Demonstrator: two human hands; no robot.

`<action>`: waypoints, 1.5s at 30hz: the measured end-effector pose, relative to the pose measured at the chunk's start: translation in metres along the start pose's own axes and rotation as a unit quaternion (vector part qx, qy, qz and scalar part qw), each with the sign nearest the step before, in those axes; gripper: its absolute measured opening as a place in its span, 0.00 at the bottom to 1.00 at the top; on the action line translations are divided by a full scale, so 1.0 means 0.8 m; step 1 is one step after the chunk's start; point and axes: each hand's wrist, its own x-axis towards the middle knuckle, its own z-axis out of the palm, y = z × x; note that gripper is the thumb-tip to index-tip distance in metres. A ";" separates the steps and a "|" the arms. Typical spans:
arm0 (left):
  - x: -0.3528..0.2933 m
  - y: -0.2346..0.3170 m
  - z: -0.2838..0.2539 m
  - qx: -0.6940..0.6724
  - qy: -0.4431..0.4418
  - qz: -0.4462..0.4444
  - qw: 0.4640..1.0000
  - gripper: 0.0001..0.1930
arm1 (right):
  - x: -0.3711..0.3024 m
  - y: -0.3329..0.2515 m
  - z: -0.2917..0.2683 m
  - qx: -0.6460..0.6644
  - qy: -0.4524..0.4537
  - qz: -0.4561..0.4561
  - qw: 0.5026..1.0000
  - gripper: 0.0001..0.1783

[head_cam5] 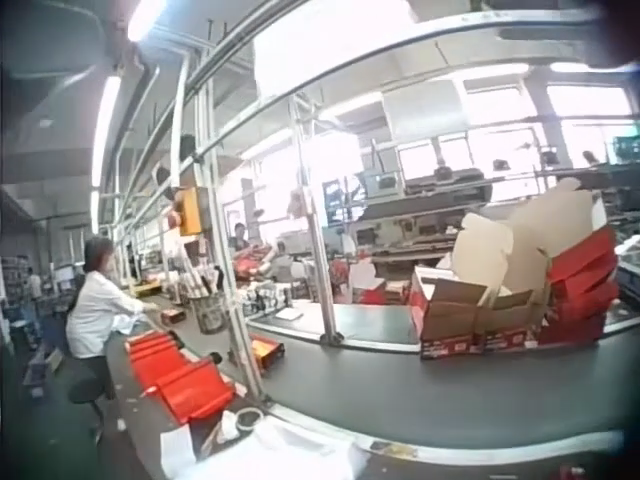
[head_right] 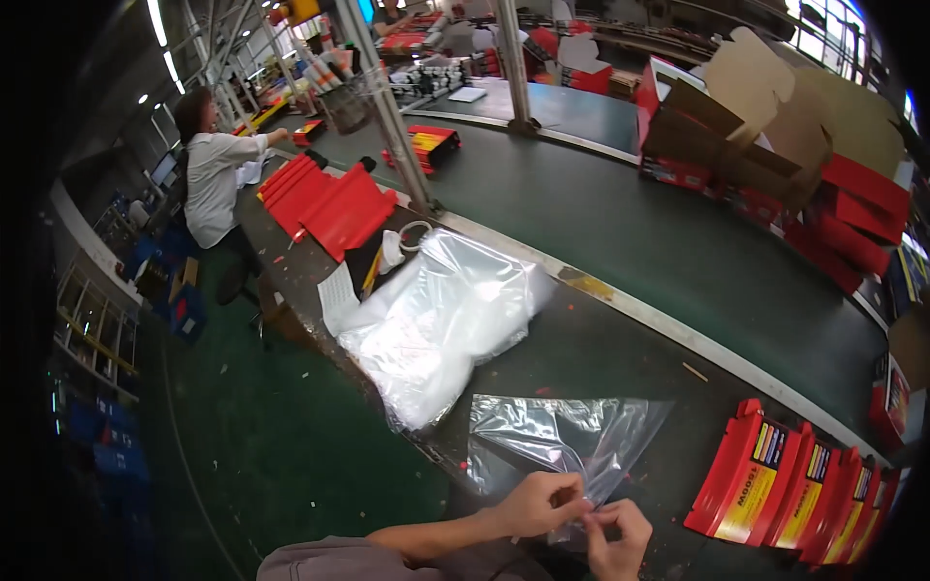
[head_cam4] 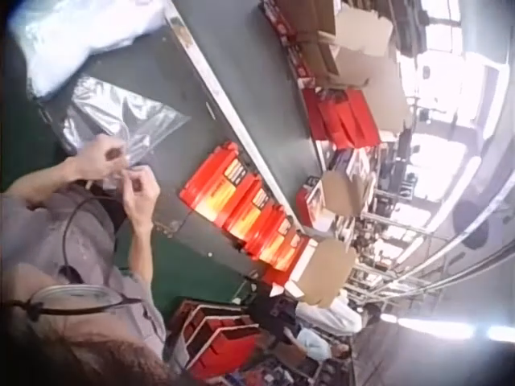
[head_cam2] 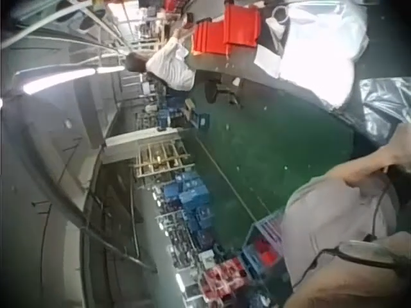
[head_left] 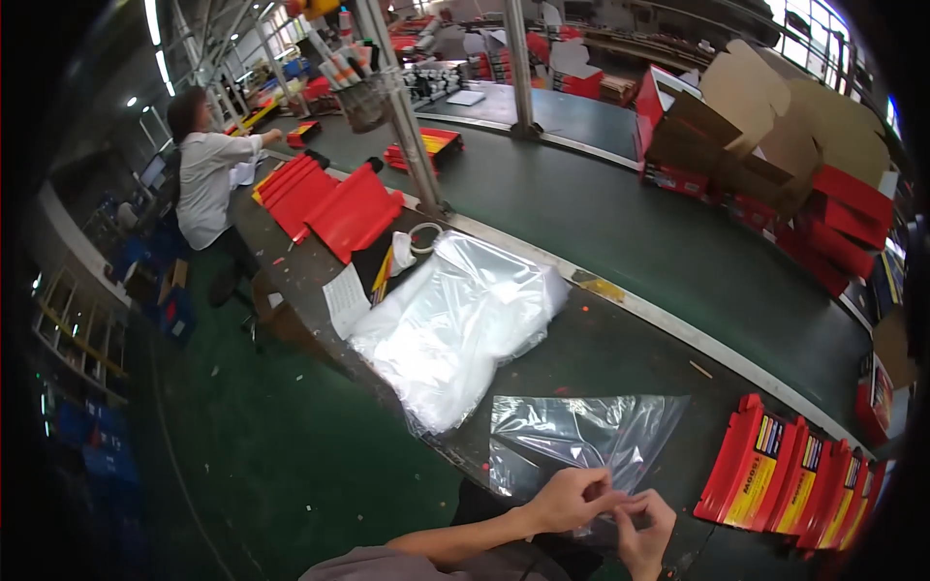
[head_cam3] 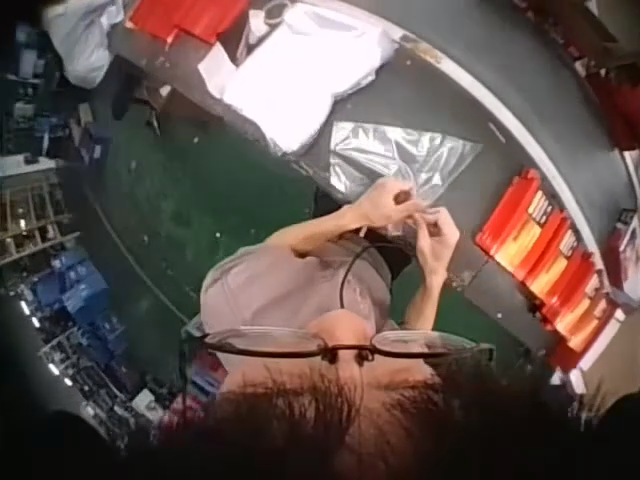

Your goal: Packaging products into plastic bags and placing them into cardboard boxes on an assembly line.

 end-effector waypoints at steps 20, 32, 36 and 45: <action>-0.052 0.004 -0.034 -0.092 -0.044 -0.060 0.993 0.12 | -0.042 0.075 -0.024 0.471 0.279 0.189 0.815 0.14; -0.061 0.019 -0.028 0.040 -0.065 0.127 0.989 0.11 | -0.046 -0.033 0.008 -0.128 -0.100 -0.088 0.983 0.16; -0.071 0.042 -0.037 0.185 0.023 0.282 0.941 0.12 | -0.061 -0.029 0.001 -0.056 -0.158 -0.041 0.985 0.13; -0.061 0.114 -0.079 0.172 -0.419 0.074 0.888 0.13 | -0.081 -0.056 -0.044 0.111 -0.216 0.039 0.969 0.04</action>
